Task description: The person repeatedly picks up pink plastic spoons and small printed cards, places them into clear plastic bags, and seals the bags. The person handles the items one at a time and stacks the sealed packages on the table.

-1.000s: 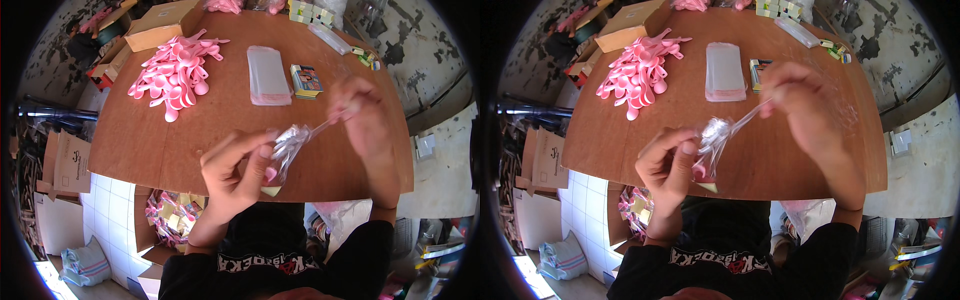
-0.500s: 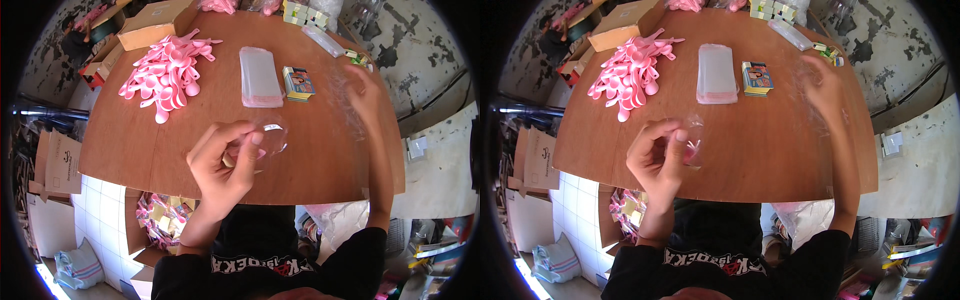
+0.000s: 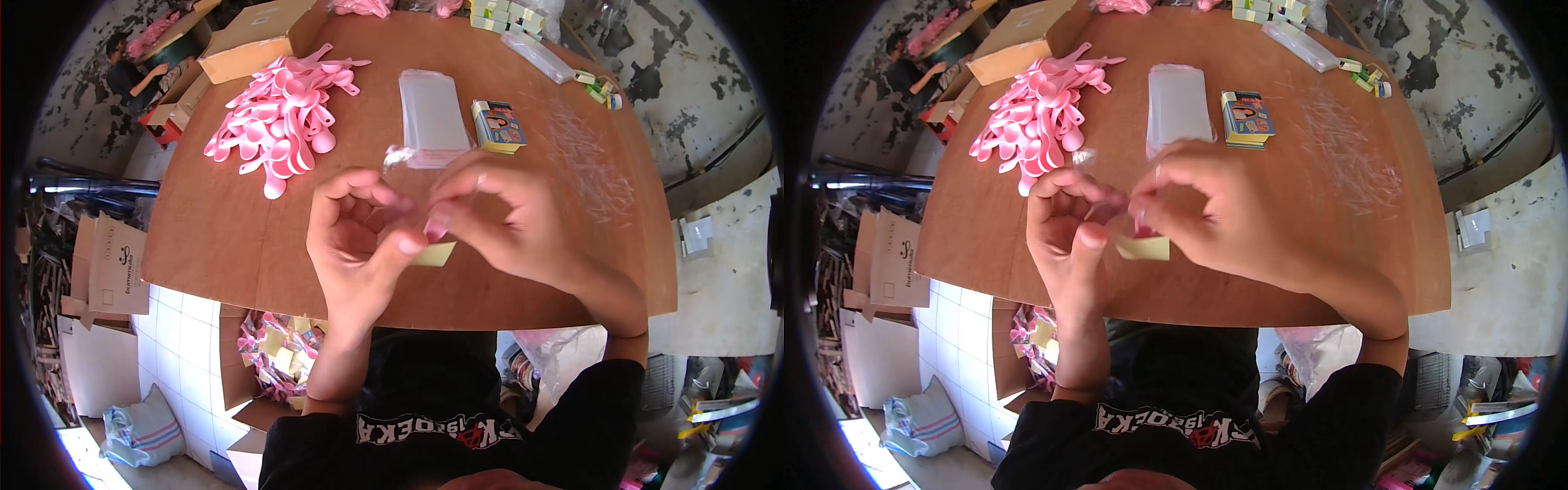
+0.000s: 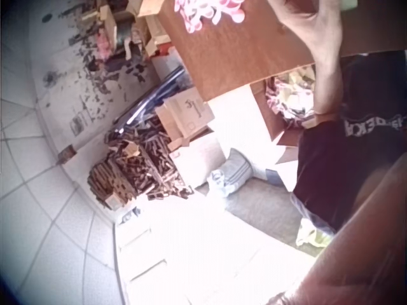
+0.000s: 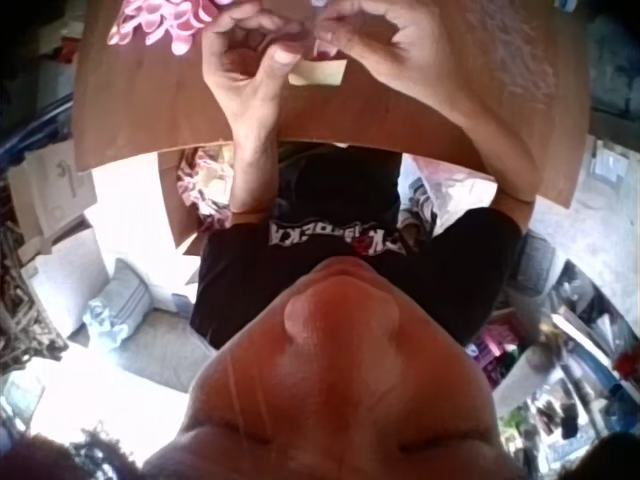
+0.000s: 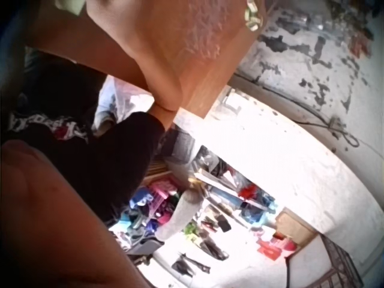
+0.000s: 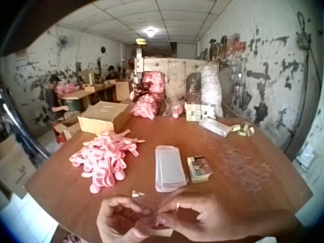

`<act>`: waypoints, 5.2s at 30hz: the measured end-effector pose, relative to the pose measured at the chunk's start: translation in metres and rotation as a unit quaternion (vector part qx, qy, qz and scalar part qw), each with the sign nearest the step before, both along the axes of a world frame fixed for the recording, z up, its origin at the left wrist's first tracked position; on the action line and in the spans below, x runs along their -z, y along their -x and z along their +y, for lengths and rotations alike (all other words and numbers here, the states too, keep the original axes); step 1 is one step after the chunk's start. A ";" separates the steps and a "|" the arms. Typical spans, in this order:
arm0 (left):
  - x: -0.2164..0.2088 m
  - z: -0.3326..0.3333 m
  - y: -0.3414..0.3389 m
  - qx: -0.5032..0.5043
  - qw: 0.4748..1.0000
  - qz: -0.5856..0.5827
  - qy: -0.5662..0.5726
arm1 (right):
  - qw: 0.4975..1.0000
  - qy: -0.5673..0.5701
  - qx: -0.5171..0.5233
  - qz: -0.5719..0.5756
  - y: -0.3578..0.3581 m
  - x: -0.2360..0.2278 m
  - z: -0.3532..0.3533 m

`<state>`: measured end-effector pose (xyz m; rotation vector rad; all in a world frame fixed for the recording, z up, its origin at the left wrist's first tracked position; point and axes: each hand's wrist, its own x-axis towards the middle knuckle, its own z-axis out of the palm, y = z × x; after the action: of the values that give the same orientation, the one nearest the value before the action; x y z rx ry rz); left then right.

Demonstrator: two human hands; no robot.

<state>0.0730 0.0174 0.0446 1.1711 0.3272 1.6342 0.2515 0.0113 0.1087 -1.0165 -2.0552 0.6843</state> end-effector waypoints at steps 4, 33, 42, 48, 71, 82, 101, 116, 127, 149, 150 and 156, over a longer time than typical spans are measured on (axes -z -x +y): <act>0.004 0.004 0.004 -0.050 0.987 0.152 -0.033 | 0.979 -0.185 0.038 0.078 0.010 -0.004 0.015; 0.021 0.006 0.030 -0.060 0.975 0.145 0.156 | 0.946 0.236 0.041 0.218 0.014 0.043 0.016; 0.018 0.007 0.032 -0.056 0.970 0.162 0.174 | 0.955 0.192 0.001 0.227 0.006 0.056 0.022; 0.025 0.009 0.036 -0.054 0.972 0.170 0.154 | 0.943 0.201 -0.002 0.265 0.006 0.060 0.022; 0.020 0.009 0.049 -0.081 0.966 0.214 0.121 | 0.989 0.012 -0.046 0.141 0.009 0.066 0.028; 0.020 0.007 0.046 -0.050 0.973 0.186 0.125 | 0.991 -0.005 -0.043 0.127 0.016 0.062 0.026; 0.021 0.005 0.060 0.038 0.951 0.269 0.145 | 0.980 0.102 -0.082 0.151 0.018 0.070 0.013; 0.174 -0.076 0.380 -0.566 0.750 0.225 0.259 | 0.994 -0.037 0.096 0.049 -0.037 0.053 0.052; 0.120 -0.051 0.262 -0.749 0.591 0.245 0.170 | 0.962 0.002 0.107 -0.253 -0.038 0.054 0.125; 0.021 -0.024 0.015 -0.003 0.978 0.184 0.094 | 0.932 -0.302 0.145 -0.141 -0.016 0.048 0.056; 0.018 -0.024 0.009 0.037 0.980 0.092 0.174 | 0.917 -0.341 0.104 -0.182 -0.009 0.051 0.044; 0.031 -0.019 0.001 0.171 0.944 -0.037 0.280 | 0.834 -0.499 -0.002 -0.237 0.018 0.049 -0.008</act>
<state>0.0723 -0.0014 0.0133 0.6843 0.4736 1.1665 0.2340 0.0030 0.0600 -0.5493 -2.3389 -0.7119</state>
